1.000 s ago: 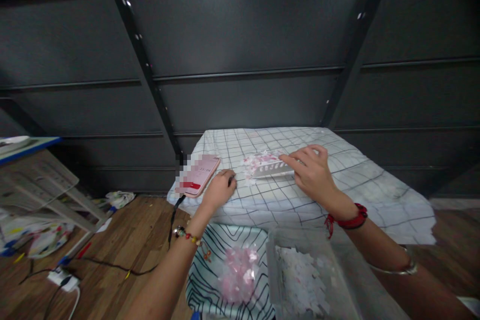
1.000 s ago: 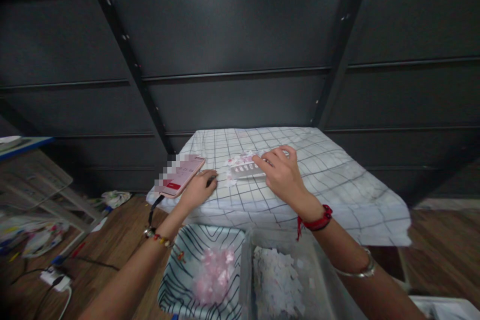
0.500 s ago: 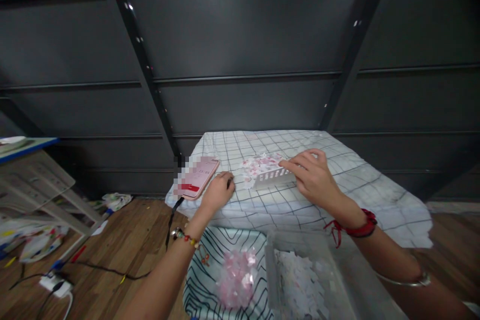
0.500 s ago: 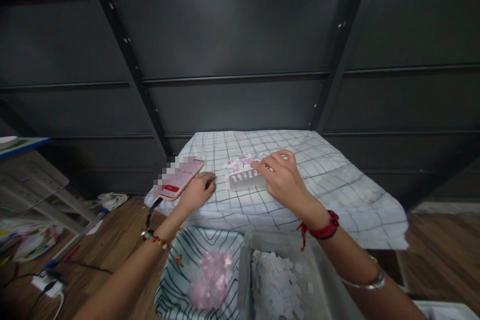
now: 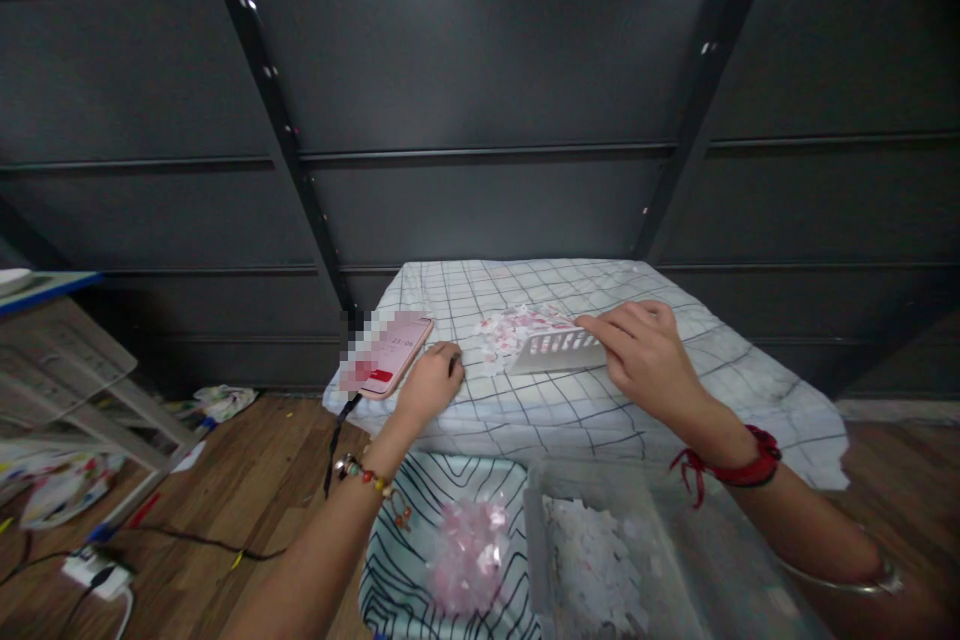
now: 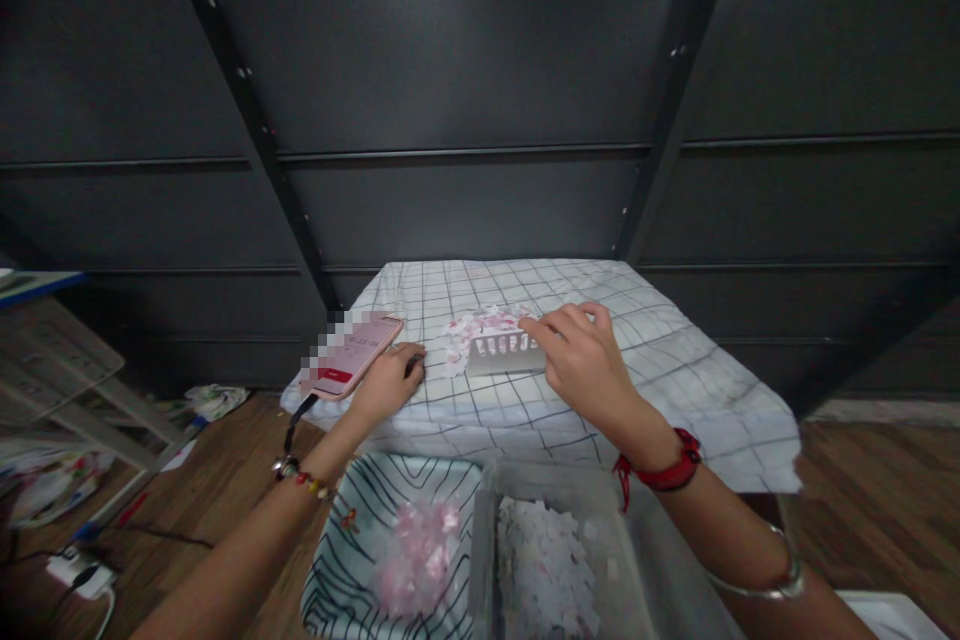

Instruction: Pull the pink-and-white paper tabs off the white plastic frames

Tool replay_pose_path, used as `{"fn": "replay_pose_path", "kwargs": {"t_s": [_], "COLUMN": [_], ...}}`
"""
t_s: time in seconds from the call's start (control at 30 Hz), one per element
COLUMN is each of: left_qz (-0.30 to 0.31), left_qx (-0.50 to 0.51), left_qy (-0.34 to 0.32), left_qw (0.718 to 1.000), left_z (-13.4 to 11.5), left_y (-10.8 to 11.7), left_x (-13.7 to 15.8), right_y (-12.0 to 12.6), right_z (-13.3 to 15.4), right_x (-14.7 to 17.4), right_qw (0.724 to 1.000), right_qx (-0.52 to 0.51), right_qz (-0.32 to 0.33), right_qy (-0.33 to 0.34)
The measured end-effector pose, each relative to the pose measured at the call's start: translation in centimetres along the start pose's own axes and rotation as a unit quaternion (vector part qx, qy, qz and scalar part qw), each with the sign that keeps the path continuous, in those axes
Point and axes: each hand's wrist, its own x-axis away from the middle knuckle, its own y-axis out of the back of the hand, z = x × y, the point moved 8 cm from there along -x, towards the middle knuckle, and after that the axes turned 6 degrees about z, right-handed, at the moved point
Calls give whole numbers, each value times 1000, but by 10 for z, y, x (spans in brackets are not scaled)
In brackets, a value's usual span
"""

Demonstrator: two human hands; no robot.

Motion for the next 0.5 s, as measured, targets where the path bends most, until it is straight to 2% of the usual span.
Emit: {"fn": "replay_pose_path", "kwargs": {"t_s": [0.13,0.33,0.5], "left_qz": [2,-6,-8], "left_qx": [-9,-11,-7], "left_qy": [3,-8,-7], "left_qw": [1000,1000,1000], "left_z": [-1,-1,-1], "left_y": [0,-1,0], "left_x": [0,0,1], "right_y": [8,27,12], "right_z": [14,25,8], "right_x": [9,15,4], "right_qw": [1000,1000,999], "right_qx": [4,-21,13], "right_qz": [14,-8,-8], "right_qy": [-1,-10,-34]}}
